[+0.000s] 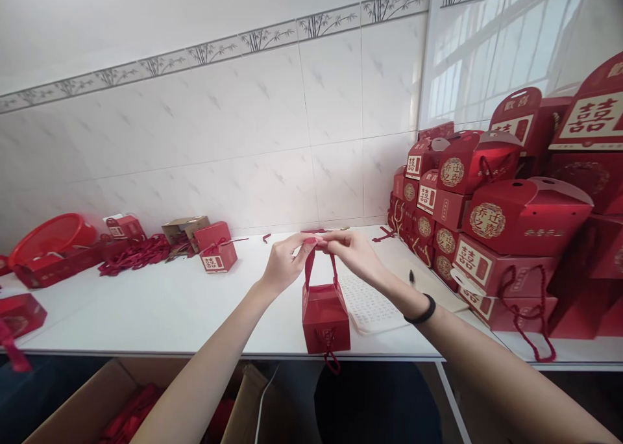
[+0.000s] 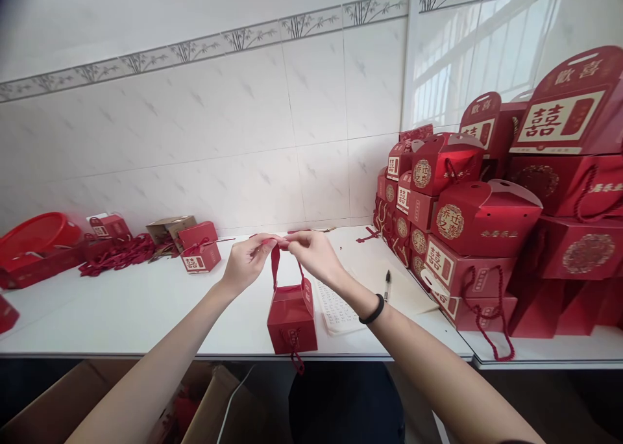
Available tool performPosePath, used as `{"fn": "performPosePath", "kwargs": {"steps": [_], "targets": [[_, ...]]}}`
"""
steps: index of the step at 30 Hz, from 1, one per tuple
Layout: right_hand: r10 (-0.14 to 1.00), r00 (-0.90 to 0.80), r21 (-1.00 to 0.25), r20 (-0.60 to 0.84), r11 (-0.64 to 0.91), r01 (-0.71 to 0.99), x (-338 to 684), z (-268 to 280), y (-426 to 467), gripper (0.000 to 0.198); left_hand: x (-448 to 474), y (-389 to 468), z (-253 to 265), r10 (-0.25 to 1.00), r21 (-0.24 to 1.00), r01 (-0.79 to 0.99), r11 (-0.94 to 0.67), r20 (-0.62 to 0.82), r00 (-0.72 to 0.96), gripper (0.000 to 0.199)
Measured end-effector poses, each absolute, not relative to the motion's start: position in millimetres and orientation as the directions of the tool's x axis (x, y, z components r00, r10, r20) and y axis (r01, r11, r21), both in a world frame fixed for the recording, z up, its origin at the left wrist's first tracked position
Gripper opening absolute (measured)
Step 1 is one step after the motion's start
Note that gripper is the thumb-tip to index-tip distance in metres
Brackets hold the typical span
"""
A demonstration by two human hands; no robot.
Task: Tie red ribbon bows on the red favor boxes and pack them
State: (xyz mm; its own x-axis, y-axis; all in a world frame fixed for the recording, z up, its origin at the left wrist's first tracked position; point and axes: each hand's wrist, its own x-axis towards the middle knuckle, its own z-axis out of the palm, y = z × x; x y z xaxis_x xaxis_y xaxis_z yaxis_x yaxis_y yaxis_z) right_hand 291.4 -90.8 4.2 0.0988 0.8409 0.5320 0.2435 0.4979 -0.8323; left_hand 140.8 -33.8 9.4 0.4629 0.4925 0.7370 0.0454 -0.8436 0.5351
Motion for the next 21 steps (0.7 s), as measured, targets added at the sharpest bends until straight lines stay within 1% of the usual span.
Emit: {"fn": "performPosePath", "kwargs": {"steps": [2,3,5,8,11,14,17,21], "targets": [[0.868,0.143,-0.879,0.475,0.477,0.026,290.2,7.0,-89.5,0.021,140.5,-35.5,6.9,0.496,0.544,0.022,-0.839,0.747,0.442,0.025],[0.871,0.187,-0.883,0.455,0.468,-0.034,289.6,8.4,-88.3,0.024,140.9,-36.7,4.8,0.507,0.556,0.008,-0.831,0.752,0.421,0.025],[0.859,0.289,-0.886,0.423,0.458,-0.066,288.7,9.9,-85.5,0.026,142.4,-38.9,-1.4,0.56,0.605,-0.025,-0.796,0.752,0.349,0.026],[0.813,0.415,-0.874,0.408,0.479,-0.08,290.7,6.5,-83.1,0.032,143.6,-37.8,-16.0,0.687,0.712,-0.121,-0.692,0.7,0.194,0.028],[0.749,0.501,-0.861,0.433,0.509,-0.018,300.4,-5.3,-86.6,0.043,137.5,-31.6,-33.3,0.8,0.788,-0.26,-0.557,0.594,0.086,0.029],[0.733,0.537,-0.891,0.417,0.448,0.081,317.9,-22.3,-94.9,0.046,122.8,-25.7,-48.4,0.88,0.832,-0.353,-0.428,0.473,0.049,0.027],[0.71,0.581,-0.916,0.398,0.344,0.206,339.2,-40.4,-104.2,0.044,104.8,-22.3,-61.8,0.928,0.873,-0.359,-0.33,0.37,0.048,0.025],[0.643,0.638,-0.901,0.423,0.224,0.372,363.4,-61.7,-116.2,0.044,84.6,-18.0,-81.7,0.968,0.92,-0.318,-0.229,0.25,0.025,0.025]]}}
